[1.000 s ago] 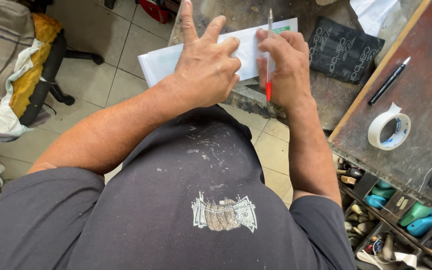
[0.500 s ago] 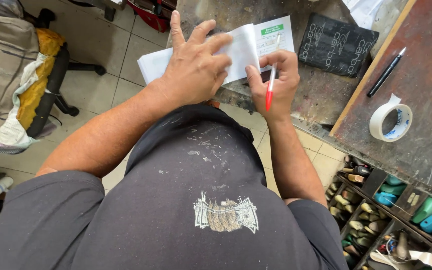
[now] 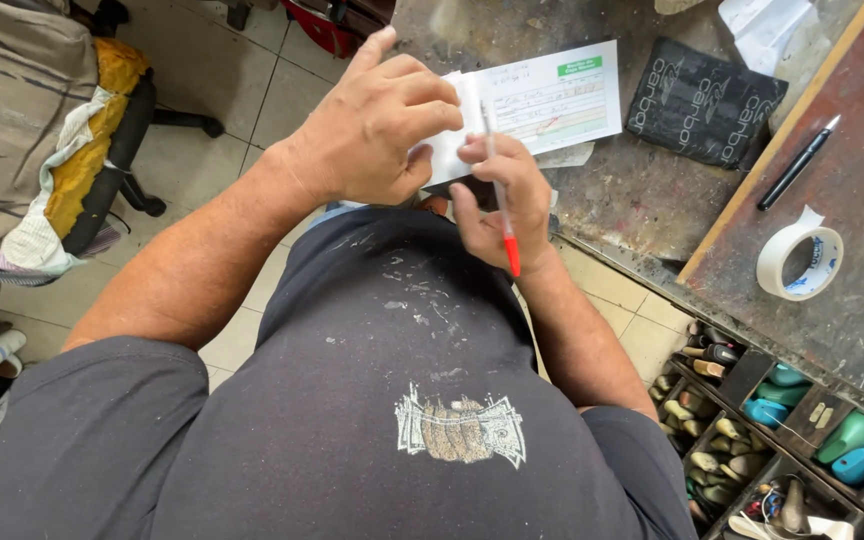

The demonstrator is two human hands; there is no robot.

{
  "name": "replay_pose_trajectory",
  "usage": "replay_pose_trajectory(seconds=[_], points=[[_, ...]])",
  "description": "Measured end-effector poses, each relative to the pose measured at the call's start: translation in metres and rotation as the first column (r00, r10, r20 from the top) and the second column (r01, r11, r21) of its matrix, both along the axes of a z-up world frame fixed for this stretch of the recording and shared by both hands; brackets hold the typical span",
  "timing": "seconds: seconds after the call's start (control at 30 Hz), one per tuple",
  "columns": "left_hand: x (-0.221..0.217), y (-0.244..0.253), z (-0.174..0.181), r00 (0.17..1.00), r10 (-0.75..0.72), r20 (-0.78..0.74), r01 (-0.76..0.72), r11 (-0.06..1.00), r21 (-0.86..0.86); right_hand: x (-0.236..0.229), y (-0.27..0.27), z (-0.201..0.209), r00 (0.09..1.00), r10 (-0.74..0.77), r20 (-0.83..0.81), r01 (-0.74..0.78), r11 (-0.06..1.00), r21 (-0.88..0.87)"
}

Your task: Filling out a repair receipt and handling shoes and bags at a service counter

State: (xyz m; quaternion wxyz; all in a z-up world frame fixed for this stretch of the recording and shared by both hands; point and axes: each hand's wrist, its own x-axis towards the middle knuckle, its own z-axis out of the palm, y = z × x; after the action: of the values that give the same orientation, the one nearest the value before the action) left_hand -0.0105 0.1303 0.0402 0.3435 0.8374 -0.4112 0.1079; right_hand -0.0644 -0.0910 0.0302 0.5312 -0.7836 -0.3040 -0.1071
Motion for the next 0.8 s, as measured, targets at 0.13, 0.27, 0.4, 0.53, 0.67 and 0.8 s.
replay_pose_trajectory(seconds=[0.13,0.27,0.4,0.53,0.67,0.8], points=[[-0.013,0.0,-0.006,0.965,0.252,0.074,-0.247,0.966,-0.069,-0.002,-0.004,-0.006,0.998,-0.061,0.008,0.061,0.998,0.016],[-0.022,-0.011,-0.009,0.908,0.402,-0.116,-0.412,0.907,-0.089,-0.005,-0.003,-0.011,0.995,-0.101,0.011,0.101,0.995,0.003],[-0.016,-0.022,-0.005,0.835,0.44,-0.33,-0.478,0.877,-0.041,-0.005,-0.004,-0.013,0.993,-0.117,0.033,0.117,0.993,0.002],[-0.006,-0.03,0.009,0.626,0.29,-0.724,-0.529,0.84,-0.121,-0.004,-0.002,-0.01,0.98,-0.188,0.07,0.19,0.982,-0.022],[0.004,-0.05,0.022,0.375,0.173,-0.911,-0.618,0.779,-0.106,0.003,-0.006,-0.012,0.968,-0.212,0.131,0.226,0.968,-0.107],[0.015,-0.061,0.024,0.379,0.047,-0.924,-0.628,0.747,-0.22,0.007,-0.011,-0.009,0.917,-0.399,0.027,0.4,0.915,-0.053]])
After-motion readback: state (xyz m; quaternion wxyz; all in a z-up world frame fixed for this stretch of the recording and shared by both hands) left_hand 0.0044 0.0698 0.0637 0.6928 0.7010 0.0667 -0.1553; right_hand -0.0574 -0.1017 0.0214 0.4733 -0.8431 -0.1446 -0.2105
